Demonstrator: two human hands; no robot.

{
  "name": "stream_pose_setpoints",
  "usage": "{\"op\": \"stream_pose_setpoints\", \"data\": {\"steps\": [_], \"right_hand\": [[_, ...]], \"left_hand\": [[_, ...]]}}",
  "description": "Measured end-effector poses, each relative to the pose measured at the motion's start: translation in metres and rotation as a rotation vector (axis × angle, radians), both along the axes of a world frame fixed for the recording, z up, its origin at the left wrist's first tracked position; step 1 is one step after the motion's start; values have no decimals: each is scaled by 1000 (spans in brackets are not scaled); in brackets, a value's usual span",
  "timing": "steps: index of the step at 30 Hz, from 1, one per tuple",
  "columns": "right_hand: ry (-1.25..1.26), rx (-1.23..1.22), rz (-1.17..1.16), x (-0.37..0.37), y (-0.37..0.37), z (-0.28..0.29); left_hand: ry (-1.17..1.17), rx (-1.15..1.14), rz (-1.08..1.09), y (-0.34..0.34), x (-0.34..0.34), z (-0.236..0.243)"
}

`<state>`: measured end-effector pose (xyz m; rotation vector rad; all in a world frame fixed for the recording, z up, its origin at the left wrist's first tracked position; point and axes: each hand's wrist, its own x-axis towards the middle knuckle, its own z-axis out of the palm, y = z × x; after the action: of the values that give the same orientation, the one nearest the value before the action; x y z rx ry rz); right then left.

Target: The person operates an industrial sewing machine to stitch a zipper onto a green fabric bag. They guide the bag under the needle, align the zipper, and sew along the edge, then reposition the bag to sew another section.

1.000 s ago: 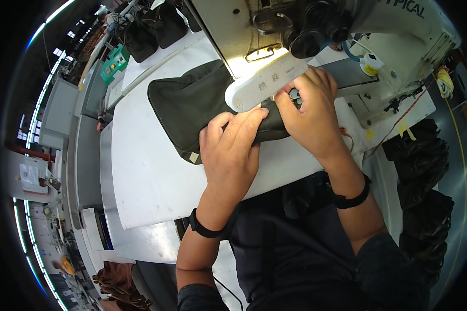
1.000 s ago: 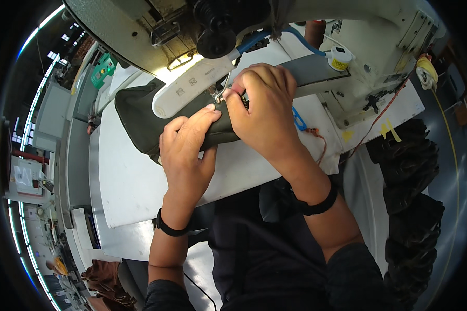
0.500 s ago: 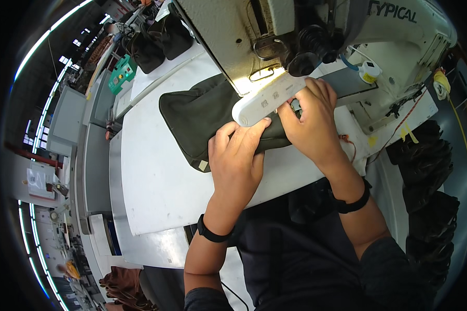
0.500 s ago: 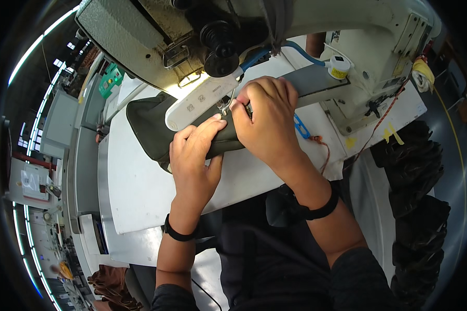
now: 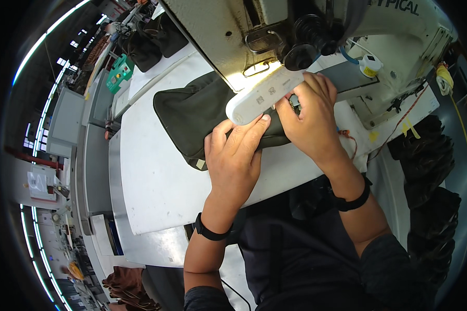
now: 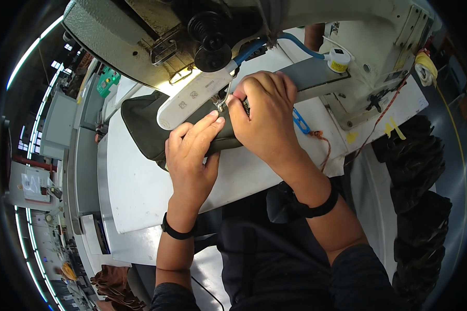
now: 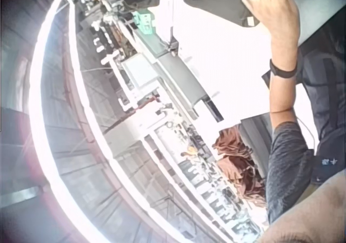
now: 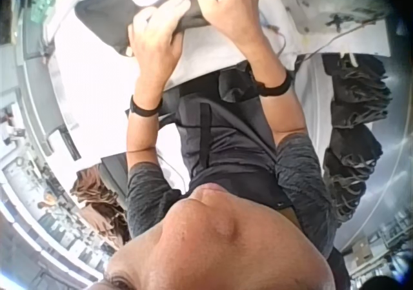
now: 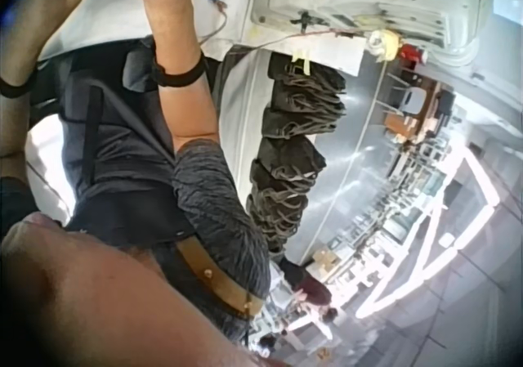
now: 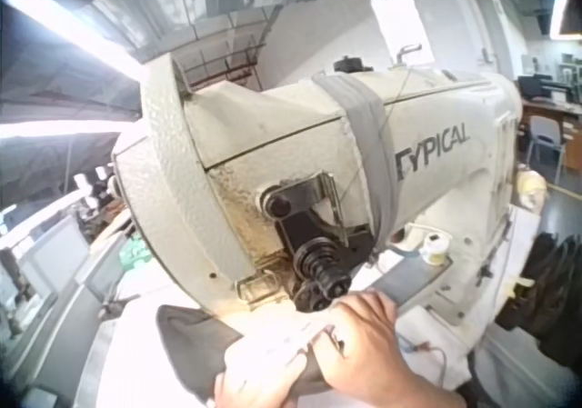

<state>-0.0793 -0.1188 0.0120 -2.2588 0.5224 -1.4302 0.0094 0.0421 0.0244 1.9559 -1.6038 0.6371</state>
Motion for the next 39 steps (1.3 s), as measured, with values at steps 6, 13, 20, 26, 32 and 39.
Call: {"op": "stream_pose_setpoints", "data": {"steps": [6,13,20,26,32,39], "right_hand": [[-7,-20,8,0,-2,-3],[-2,3,-3,2,1,-1],[-12,19,-11,2,0,0],[-44,37,-30,4,1,-3],[-62,98,-9,3,1,-5],[-97,86,12,-1,1,-7]], "left_hand": [[8,-9,-8,-1,0,-1],[27,14,-9,0,1,0],[-34,71,70,2,-6,5],[58,103,91,19,-60,7],[383,128,64,-5,-66,-5],[322,20,46,-15,-56,-15]]}}
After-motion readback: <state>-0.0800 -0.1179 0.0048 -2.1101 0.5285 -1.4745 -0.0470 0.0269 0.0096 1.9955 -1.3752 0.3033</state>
